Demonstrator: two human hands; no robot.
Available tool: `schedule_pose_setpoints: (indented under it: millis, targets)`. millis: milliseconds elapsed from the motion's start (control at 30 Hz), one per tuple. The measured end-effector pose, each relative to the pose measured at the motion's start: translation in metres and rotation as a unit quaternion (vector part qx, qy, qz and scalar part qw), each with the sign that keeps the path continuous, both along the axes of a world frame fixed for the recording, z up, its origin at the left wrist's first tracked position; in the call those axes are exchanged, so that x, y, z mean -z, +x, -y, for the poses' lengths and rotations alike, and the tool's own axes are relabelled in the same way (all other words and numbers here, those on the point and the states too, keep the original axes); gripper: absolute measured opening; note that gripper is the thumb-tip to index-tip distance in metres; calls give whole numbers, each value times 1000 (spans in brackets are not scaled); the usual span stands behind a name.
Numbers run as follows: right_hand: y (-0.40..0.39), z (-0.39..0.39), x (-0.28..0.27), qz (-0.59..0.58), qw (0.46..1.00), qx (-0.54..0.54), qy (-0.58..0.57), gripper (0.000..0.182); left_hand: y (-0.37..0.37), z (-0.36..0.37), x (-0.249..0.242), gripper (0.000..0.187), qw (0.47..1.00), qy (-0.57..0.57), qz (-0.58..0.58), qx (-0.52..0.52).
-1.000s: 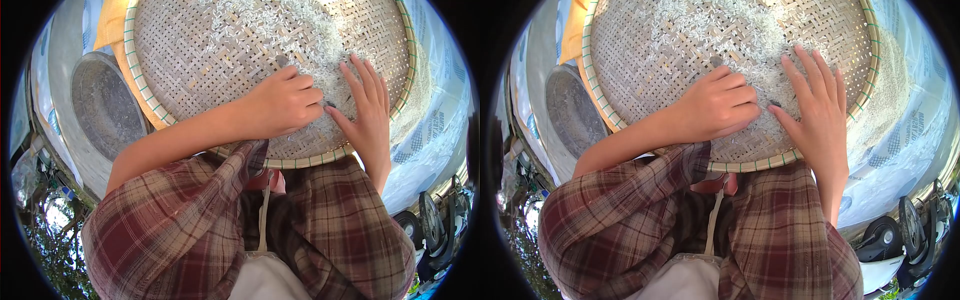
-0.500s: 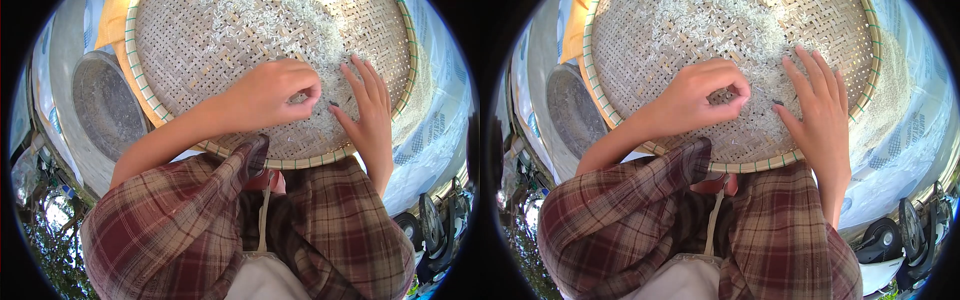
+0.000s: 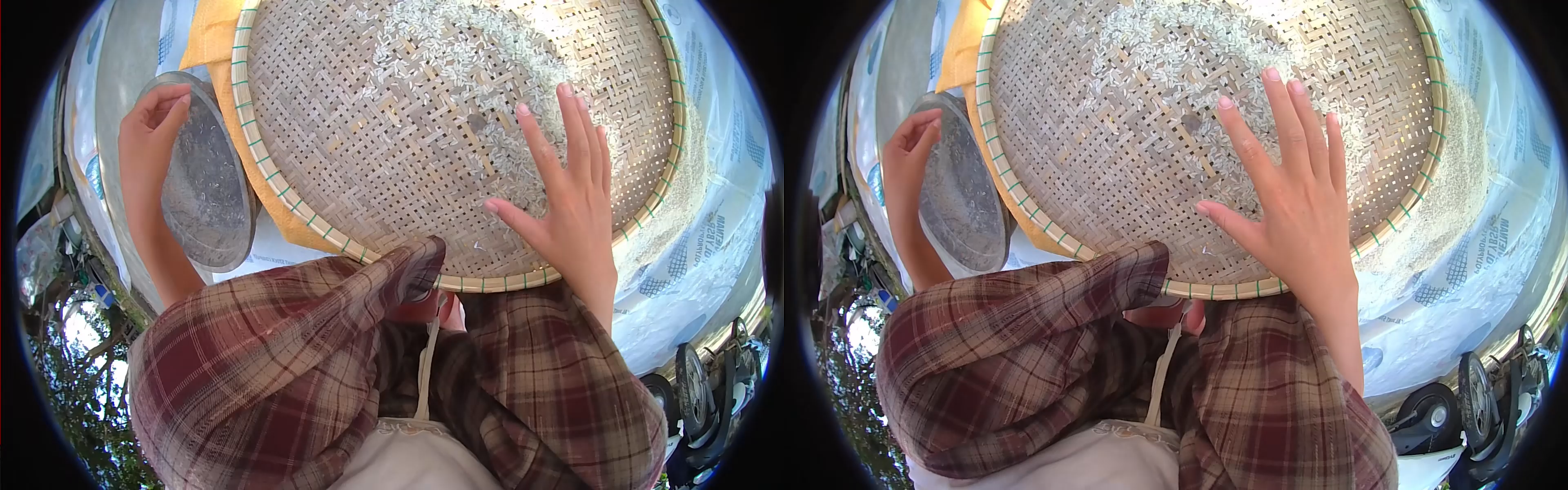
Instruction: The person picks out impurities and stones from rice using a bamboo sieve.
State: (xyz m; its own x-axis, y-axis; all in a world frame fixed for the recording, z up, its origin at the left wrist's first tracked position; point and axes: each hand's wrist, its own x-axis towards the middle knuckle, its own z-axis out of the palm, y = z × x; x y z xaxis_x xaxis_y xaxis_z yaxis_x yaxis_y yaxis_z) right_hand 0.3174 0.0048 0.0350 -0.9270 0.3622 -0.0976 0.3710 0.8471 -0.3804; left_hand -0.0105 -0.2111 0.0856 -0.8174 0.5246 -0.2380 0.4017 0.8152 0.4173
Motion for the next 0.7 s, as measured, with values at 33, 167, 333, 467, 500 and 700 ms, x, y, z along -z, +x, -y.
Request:
schedule_pose_setpoints:
  millis: [33, 167, 333, 467, 500, 700]
  targets:
    - [0, 0, 2, -2, 1000, -1, 1, 80, -14, 13, 5, 21, 996, -82, -40, -4]
    - [9, -6, 10, 40, 997, 51, 35, 73, -37, 48, 32, 21, 947, -297, -121, 11]
    - [13, -5, 8, 63, 995, 63, 44, 71, -16, 28, 46, 30, 971, -174, -162, 24]
    - [18, -15, 1, -17, 991, 126, 51, 67, 16, -17, 37, 41, 981, -65, -181, -6]
    - [23, -19, -2, -89, 977, 181, 66, 66, 18, -21, 39, 44, 993, -57, -105, -6]
    - [63, -39, 4, -67, 895, 441, -26, 55, 56, -30, 34, 42, 997, -64, -44, 6]
